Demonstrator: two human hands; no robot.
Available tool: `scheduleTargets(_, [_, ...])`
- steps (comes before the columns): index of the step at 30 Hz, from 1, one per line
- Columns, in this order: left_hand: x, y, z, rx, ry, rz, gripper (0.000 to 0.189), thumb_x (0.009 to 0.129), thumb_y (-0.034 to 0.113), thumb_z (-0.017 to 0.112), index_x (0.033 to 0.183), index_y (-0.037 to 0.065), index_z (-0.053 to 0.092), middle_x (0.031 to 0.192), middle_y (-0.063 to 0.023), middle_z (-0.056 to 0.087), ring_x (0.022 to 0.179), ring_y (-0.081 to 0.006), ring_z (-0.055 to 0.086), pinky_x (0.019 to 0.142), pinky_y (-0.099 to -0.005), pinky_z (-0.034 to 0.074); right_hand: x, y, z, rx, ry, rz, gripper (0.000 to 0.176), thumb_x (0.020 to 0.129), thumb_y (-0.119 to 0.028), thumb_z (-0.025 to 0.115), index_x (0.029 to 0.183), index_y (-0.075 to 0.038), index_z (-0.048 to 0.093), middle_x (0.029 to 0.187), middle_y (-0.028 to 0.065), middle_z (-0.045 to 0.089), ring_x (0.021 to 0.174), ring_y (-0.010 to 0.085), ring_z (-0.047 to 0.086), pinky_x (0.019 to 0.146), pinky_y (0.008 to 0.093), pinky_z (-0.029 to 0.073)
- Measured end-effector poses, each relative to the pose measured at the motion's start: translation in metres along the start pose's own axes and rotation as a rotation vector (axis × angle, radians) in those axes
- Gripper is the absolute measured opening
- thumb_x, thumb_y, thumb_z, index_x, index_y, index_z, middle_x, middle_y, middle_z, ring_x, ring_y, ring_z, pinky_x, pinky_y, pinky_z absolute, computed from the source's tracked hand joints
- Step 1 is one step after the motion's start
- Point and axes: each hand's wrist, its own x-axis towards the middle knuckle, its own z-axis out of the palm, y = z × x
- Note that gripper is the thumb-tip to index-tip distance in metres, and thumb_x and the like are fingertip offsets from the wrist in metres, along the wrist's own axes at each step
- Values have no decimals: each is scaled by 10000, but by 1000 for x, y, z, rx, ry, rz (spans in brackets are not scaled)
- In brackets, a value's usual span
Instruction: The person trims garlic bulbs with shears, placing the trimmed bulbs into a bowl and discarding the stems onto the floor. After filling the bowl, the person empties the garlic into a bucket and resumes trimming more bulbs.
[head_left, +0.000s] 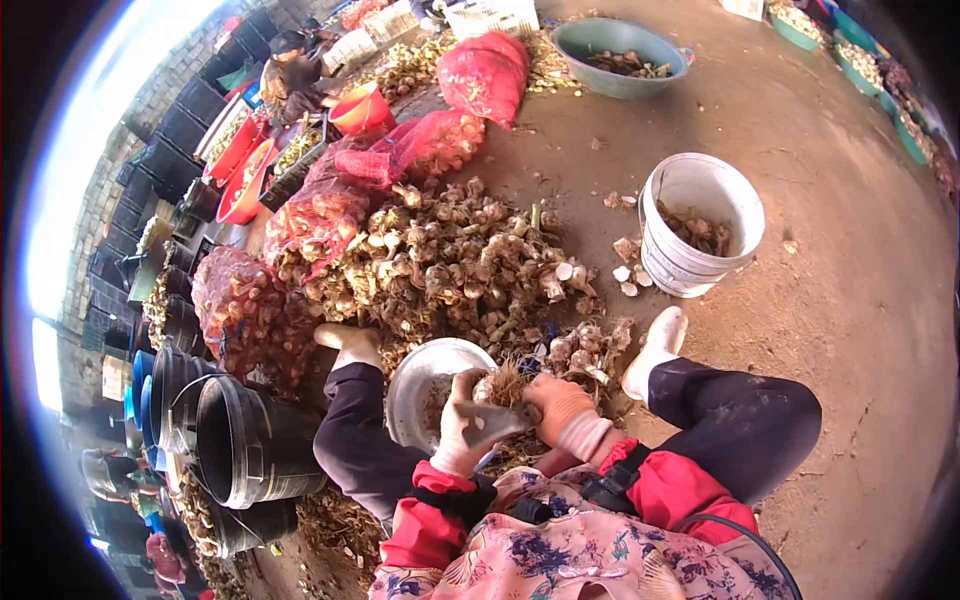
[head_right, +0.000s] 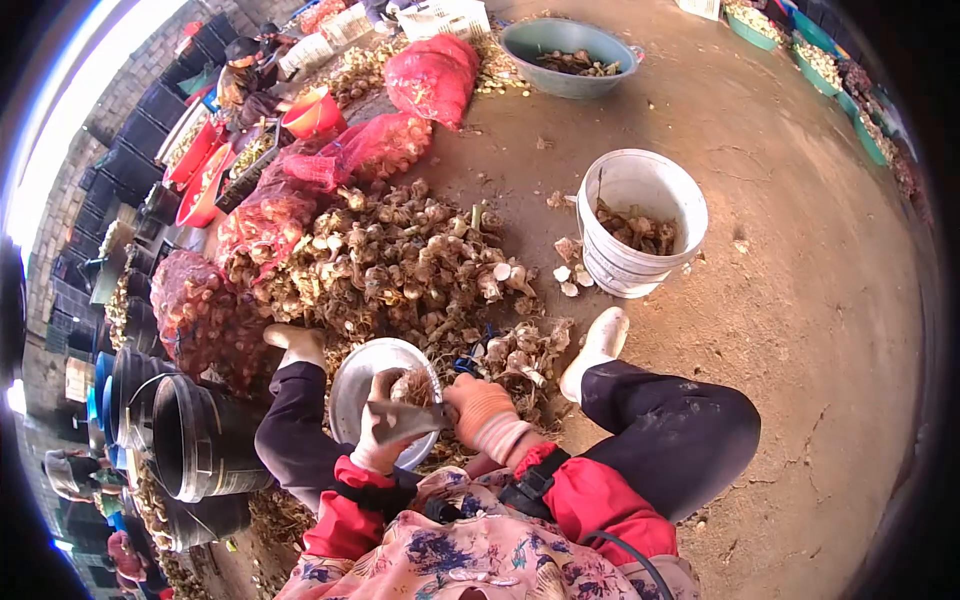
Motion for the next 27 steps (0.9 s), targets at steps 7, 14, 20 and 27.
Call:
scheduleTargets(7, [-18,44,37,224,36,76,662,599,92,855,1153,42,498,1063,-81,582,1011,-166,572,888,-322,473,13,110,37,146,52,647,250,794,-122,547,997,-56,678,910,242,661,873,378,649,761,439,516])
scheduleTargets(14, [11,5,-20,-118,341,-22,925,503,-5,893,1287,67,407,1168,-58,525,1056,-187,539,919,-334,472,23,73,50,681,472,379,270,713,-85,724,955,-51,610,815,92,608,698,199,593,665,316,485])
scheduleTargets(20, [20,-15,-45,-151,285,-129,921,565,311,907,1295,66,402,1169,-71,515,1026,-169,549,878,-314,483,29,0,3,193,111,-37,154,731,-130,627,878,-109,667,905,128,602,837,361,600,723,445,485])
scheduleTargets(27, [20,-30,-60,-57,-5,9,921,598,293,883,1322,66,361,1207,-130,523,1081,-261,571,931,-405,503,31,-7,12,121,-66,-66,273,632,-121,664,905,-113,658,917,111,592,913,343,584,773,444,484])
